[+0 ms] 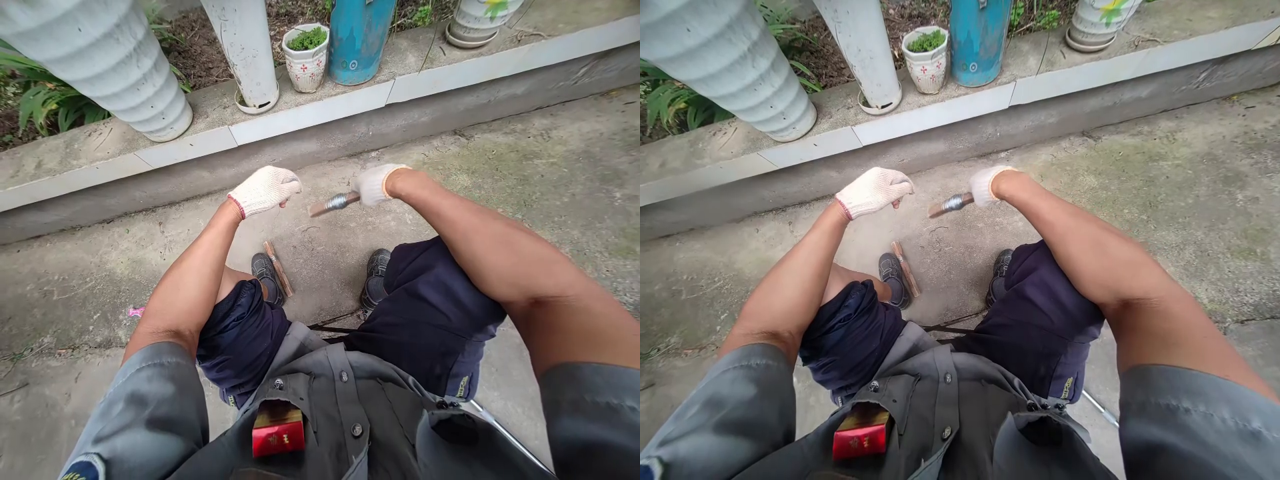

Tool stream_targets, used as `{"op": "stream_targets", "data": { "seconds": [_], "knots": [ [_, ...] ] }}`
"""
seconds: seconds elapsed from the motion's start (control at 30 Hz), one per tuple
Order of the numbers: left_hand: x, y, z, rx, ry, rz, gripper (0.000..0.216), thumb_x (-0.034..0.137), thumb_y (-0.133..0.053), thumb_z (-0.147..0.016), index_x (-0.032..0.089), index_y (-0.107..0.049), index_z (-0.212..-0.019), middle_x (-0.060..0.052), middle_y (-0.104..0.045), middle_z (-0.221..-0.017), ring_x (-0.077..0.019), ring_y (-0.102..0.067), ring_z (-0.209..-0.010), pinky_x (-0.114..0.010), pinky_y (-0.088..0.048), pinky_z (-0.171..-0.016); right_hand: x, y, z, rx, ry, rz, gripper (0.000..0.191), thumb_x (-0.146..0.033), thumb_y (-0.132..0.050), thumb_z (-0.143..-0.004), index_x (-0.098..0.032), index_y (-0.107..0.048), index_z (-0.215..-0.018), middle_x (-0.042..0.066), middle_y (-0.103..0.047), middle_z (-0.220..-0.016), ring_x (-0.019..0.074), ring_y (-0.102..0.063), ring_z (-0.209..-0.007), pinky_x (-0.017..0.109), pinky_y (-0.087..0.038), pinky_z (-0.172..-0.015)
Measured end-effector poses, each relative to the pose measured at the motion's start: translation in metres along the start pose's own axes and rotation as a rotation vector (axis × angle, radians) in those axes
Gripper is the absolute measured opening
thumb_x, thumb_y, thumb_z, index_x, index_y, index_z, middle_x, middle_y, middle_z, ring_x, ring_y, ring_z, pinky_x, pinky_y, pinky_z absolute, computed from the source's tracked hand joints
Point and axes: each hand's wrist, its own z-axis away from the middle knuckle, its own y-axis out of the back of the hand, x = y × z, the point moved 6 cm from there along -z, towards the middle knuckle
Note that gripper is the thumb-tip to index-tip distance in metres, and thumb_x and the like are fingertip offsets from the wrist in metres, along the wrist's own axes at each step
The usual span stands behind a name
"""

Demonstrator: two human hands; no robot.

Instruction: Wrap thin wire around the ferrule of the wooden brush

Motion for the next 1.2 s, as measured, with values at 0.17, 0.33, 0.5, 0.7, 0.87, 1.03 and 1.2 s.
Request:
{"op": "stream_targets", "data": {
  "seconds": [0.17, 0.33, 0.5, 0.7, 0.87, 1.03, 1.2],
  "knots": [
    [-0.009, 0.002, -0.001, 0.035, 0.061, -0.052, 0.033, 0.04, -0.058, -0.103, 0.019, -0.084, -0.096, -0.005, -0.073, -0.074, -0.0225, -0.066, -0.073, -0.034, -0.046, -0.074, -0.046, -0.024, 0.024, -0.139, 0.234, 0.022, 0.015, -0.02, -0.077, -0.079, -0.012, -0.072, -0.09, 0.006, -0.059, -0.076, 0.0138, -0.056, -0.081, 0.026, -0.038, -0.08],
    [-0.01, -0.01, -0.004, -0.067, 0.039, -0.003, 0.036, 0.045, -0.059, -0.104, 0.02, -0.081, -0.092, -0.004, -0.074, -0.075, -0.0222, -0.068, -0.074, -0.032, -0.046, -0.072, -0.06, -0.019, 0.054, -0.25, 0.49, -0.17, 0.032, -0.036, -0.075, -0.09, -0.012, -0.07, -0.109, 0.003, -0.067, -0.087, 0.0066, -0.049, -0.07, 0.022, -0.032, -0.069],
    [-0.016, -0.009, -0.008, -0.074, 0.079, -0.03, 0.027, 0.041, -0.067, -0.096, 0.019, -0.075, -0.08, -0.006, -0.073, -0.075, -0.0221, -0.066, -0.072, -0.032, -0.042, -0.066, -0.035, 0.017, 0.058, 0.001, 0.422, -0.273, 0.042, -0.048, -0.074, -0.095, -0.01, -0.073, -0.114, 0.006, -0.073, -0.098, 0.0072, -0.052, -0.076, 0.022, -0.033, -0.071],
    [-0.014, -0.014, -0.005, -0.159, 0.138, -0.059, 0.036, 0.043, -0.055, -0.106, 0.021, -0.082, -0.1, -0.004, -0.075, -0.072, -0.024, -0.07, -0.076, -0.033, -0.046, -0.069, -0.003, 0.044, 0.043, 0.292, 0.134, -0.315, 0.035, -0.041, -0.068, -0.097, -0.013, -0.071, -0.118, 0.009, -0.071, -0.095, 0.0136, -0.059, -0.081, 0.024, -0.038, -0.077],
    [-0.001, -0.017, -0.003, -0.196, 0.076, -0.106, 0.036, 0.044, -0.055, -0.108, 0.022, -0.077, -0.091, -0.001, -0.076, -0.078, -0.0196, -0.064, -0.072, -0.032, -0.041, -0.067, 0.008, 0.044, 0.023, 0.395, -0.007, -0.102, 0.042, -0.045, -0.061, -0.102, -0.016, -0.074, -0.13, 0.016, -0.069, -0.102, 0.0229, -0.063, -0.094, 0.032, -0.047, -0.088],
    [0.006, -0.018, 0.001, -0.203, -0.014, -0.123, 0.037, 0.041, -0.053, -0.11, 0.021, -0.07, -0.084, 0.004, -0.074, -0.08, -0.014, -0.057, -0.071, -0.03, -0.036, -0.068, -0.005, 0.029, 0.012, 0.287, -0.066, 0.003, 0.045, -0.036, -0.07, -0.095, -0.014, -0.077, -0.134, 0.018, -0.069, -0.099, 0.028, -0.068, -0.105, 0.04, -0.053, -0.1],
    [0.003, -0.017, -0.003, -0.138, -0.034, -0.172, 0.035, 0.04, -0.054, -0.106, 0.021, -0.08, -0.091, 0.001, -0.073, -0.078, -0.0174, -0.058, -0.071, -0.033, -0.038, -0.07, -0.032, 0.008, 0.017, 0.116, 0.066, 0.084, 0.029, -0.035, -0.075, -0.091, -0.011, -0.077, -0.109, 0.015, -0.067, -0.088, 0.0239, -0.069, -0.099, 0.032, -0.053, -0.093]
  ]
}}
